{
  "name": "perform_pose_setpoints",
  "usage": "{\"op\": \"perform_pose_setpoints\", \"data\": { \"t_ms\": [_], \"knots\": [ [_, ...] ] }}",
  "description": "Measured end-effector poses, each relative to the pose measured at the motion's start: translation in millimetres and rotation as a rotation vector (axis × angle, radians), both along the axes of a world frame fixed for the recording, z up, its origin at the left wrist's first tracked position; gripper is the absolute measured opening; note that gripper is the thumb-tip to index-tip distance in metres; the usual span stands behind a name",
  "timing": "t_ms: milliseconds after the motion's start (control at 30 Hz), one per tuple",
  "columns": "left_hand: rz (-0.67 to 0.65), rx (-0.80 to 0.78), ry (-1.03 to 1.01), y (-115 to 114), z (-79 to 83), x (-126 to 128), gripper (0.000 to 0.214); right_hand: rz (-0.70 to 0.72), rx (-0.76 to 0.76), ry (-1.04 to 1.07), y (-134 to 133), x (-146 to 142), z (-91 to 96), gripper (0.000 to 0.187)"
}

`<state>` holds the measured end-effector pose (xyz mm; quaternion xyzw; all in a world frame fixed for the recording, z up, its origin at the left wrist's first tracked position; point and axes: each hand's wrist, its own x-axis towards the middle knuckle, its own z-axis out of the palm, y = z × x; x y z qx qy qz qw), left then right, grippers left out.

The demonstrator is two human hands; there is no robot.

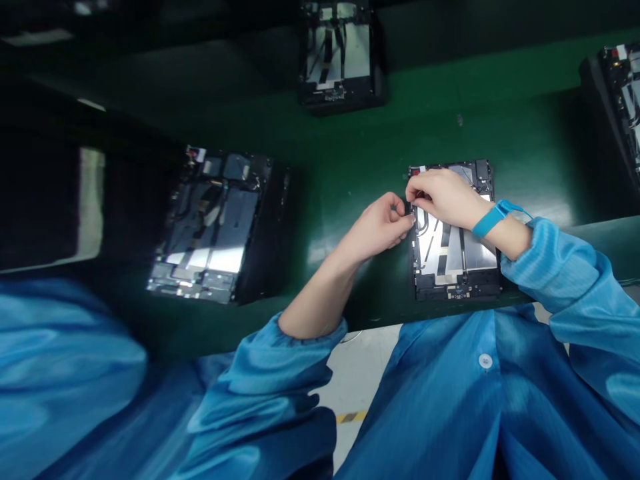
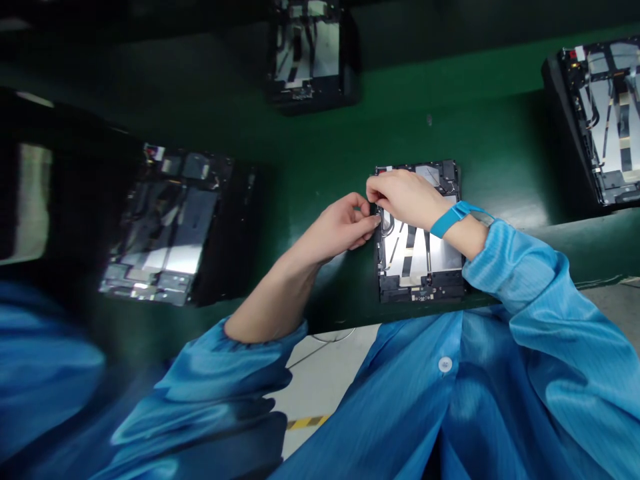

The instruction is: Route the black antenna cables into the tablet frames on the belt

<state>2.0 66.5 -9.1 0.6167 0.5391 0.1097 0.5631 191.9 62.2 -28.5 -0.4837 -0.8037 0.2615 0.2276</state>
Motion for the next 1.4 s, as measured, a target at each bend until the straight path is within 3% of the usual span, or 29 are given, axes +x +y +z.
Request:
{"op": "perform_pose_setpoints", "data": {
  "t_ms": [367,567,767,933,1300,1400],
  "knots": [
    [-0.06,-0.035,-0.045,-1,5.3,-2,0.027,0.015,-0.003,0.024,0,1,-2.3,0.018],
    [0.004,-0.09,-0.001,-1,11.1,6,0.032,0.001,-0.001,0.052,-2,1,-1.3,0.019],
    [0.127,-0.134,0.05,14,18.9,22,0.04,-0.187,0.003,0.115,3,0,-0.9,0.019],
    [0.181,-0.139,-0.046,25,16.5,30,0.04,-0.34,-0.05,0.218,5,3,5.2,0.021],
    [0.138,-0.058,-0.059,25,8.1,29,0.034,-0.36,-0.097,0.104,7,5,6.9,0.028],
    [0.145,-0.056,-0.034,25,9.9,37,0.035,-0.357,-0.007,0.084,5,6,5.2,0.026]
  ]
}}
